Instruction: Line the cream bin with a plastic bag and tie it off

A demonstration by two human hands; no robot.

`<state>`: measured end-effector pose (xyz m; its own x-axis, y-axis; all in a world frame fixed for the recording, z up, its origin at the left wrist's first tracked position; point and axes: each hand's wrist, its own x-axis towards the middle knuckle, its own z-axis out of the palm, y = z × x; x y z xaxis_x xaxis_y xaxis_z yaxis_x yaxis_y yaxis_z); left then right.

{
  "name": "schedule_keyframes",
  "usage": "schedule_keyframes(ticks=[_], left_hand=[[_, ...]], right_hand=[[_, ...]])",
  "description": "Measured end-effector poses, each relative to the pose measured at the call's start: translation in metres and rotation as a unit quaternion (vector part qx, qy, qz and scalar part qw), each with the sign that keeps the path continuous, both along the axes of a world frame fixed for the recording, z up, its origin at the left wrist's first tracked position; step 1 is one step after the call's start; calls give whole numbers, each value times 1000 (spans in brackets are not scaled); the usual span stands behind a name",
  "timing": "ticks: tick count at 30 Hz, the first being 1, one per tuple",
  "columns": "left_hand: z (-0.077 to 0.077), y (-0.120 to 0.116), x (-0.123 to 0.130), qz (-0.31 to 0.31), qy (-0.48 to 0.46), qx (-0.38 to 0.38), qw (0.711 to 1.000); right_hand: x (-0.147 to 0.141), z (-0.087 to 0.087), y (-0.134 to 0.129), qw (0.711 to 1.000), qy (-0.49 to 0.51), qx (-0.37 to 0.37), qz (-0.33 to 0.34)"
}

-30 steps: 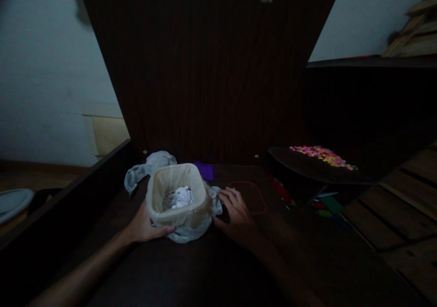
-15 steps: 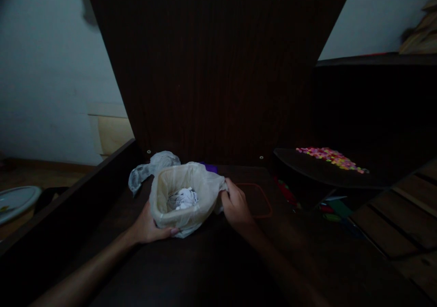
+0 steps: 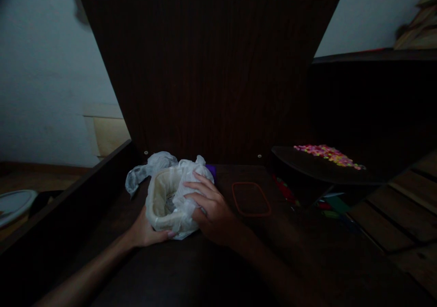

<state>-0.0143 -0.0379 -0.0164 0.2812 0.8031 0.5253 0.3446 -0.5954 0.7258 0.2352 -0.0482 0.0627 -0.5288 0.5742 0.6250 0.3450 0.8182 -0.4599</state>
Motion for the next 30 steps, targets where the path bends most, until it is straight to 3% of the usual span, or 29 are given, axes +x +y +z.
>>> schedule_keyframes(ticks=[6,17,30], left_hand=[[-9,4,-12,25,-18,28,999],[2,4,-14,41,-39,25,998],[6,2,-15,31,-2,140,990]], right_hand=[[-6,2,1,1000,-3,3,-24],[-4,8,2,1000,-21,-6,-20],[-4,6,2,998,-8,-54,-15]])
